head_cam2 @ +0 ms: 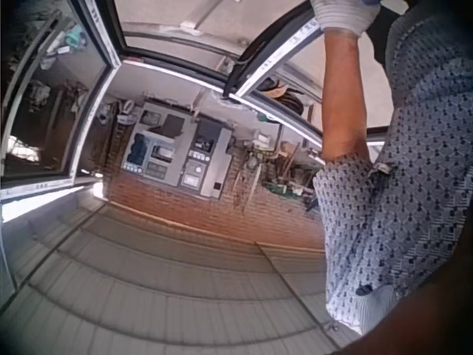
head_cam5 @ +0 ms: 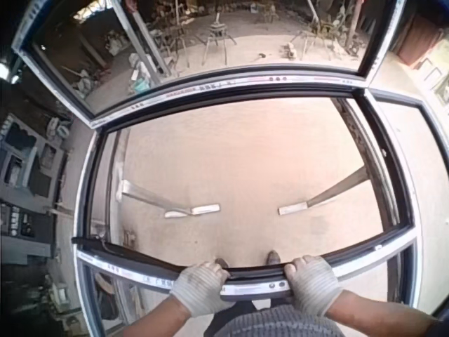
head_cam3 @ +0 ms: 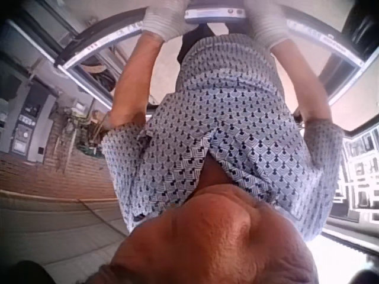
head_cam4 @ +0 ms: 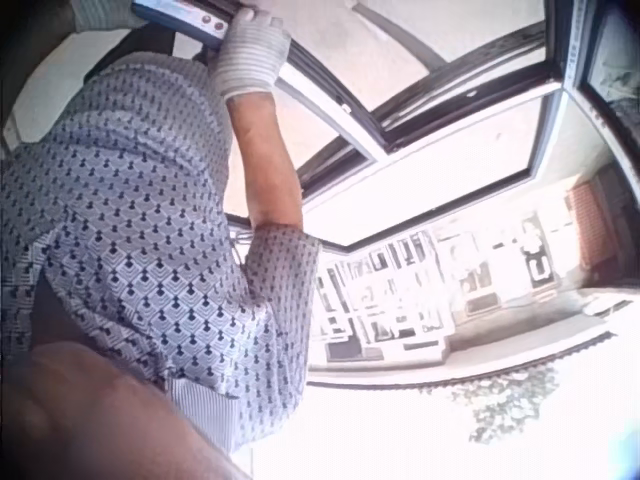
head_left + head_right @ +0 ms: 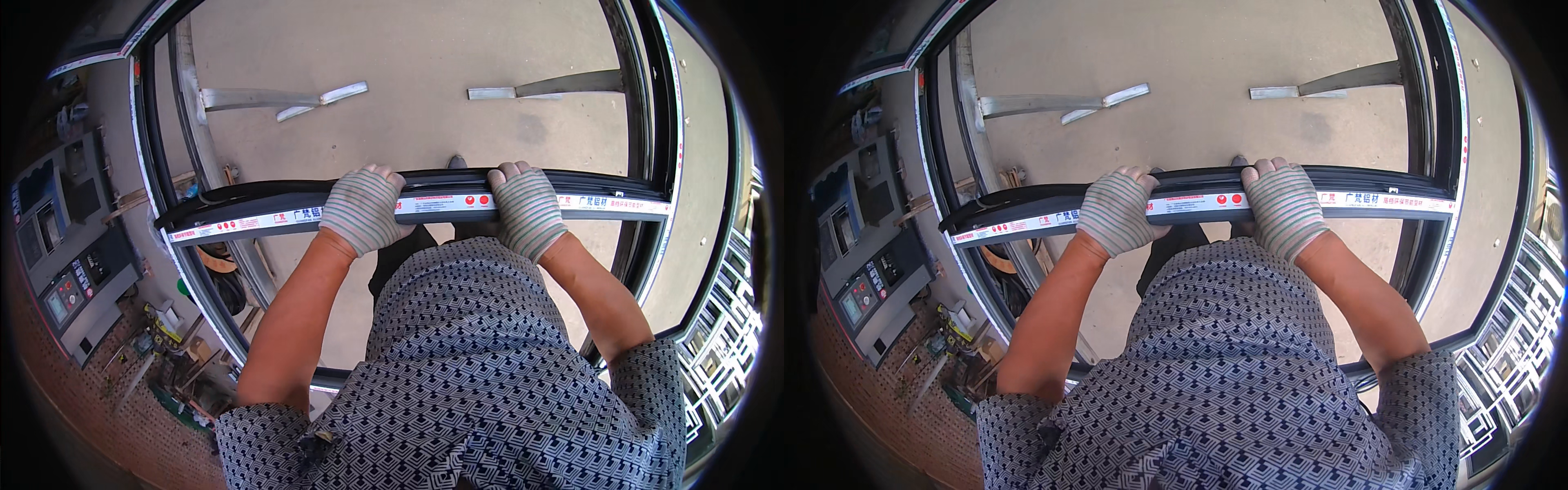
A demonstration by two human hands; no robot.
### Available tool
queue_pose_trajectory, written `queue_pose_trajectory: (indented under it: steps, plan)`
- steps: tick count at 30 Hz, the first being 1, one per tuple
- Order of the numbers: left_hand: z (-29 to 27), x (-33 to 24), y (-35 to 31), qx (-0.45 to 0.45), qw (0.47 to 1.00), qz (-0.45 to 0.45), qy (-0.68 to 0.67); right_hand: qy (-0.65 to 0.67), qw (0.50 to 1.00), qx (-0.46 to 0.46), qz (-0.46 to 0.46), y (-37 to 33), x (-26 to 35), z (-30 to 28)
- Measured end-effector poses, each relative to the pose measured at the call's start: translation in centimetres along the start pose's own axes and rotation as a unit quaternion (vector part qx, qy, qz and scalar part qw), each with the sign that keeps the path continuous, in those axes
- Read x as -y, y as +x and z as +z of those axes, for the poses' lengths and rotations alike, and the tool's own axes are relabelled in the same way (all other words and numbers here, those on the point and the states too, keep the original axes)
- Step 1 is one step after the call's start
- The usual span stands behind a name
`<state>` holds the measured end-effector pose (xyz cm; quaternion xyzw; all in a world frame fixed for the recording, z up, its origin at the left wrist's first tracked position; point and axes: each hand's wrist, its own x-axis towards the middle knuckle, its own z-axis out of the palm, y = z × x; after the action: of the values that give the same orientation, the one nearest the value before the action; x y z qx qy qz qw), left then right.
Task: The person installs a black rubber seal into the groove of a metal window frame. They press the seal into place by hand along the frame's edges and then use shears to trim the excess material at the corners.
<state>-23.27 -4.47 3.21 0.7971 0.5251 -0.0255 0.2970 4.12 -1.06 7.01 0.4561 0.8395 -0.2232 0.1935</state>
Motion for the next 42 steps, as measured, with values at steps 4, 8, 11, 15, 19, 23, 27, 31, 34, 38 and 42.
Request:
queue_pose_trajectory:
  steps: [4, 8, 11, 15, 19, 23, 27, 31, 34, 38, 42]
  plan:
    - [-0.5, -1.8, 1.3, 0.018, 1.0, 0.002, -0.007, 0.019, 0.998, -0.049, -0.046, 1.4, 2.4, 0.4]
    - [-0.2, -3.9, 3.2, 0.007, 1.0, 0.011, -0.025, 0.02, 0.996, -0.059, -0.061, 1.8, 1.5, 0.5]
    - [0.0, -5.6, 4.8, 0.001, 0.999, 0.029, -0.041, 0.012, 0.997, -0.059, -0.046, 0.6, -0.8, -0.1]
    - [-2.0, -5.0, 4.8, 0.069, 0.996, 0.01, -0.063, -0.012, 0.994, -0.103, -0.034, -1.1, -4.0, 0.5]
    - [-4.8, -1.5, 2.9, 0.164, 0.985, -0.025, -0.047, -0.028, 0.99, -0.135, -0.032, -2.7, -7.1, 1.3]
    - [-3.6, 0.5, 0.4, 0.125, 0.991, -0.043, -0.016, -0.039, 0.991, -0.127, -0.019, -4.2, -10.4, 2.0]
    - [-0.8, 0.8, 0.2, 0.078, 0.997, 0.001, 0.009, -0.042, 0.992, -0.122, -0.014, -5.4, -12.8, 3.2]
    - [-0.5, 0.8, 0.7, 0.039, 0.999, 0.031, 0.01, -0.041, 0.991, -0.124, -0.012, -5.5, -13.4, 2.8]
    - [0.0, 0.8, 0.7, 0.034, 0.999, 0.033, 0.007, -0.042, 0.991, -0.122, -0.018, -5.7, -13.8, 3.0]
    - [0.4, 1.2, 0.3, -0.036, 0.997, 0.07, 0.013, -0.017, 0.99, -0.126, -0.058, -4.6, -12.6, 2.9]
    - [0.0, 1.2, 0.1, -0.03, 0.997, 0.071, 0.017, -0.019, 0.994, -0.091, -0.053, -2.5, -8.2, 2.0]
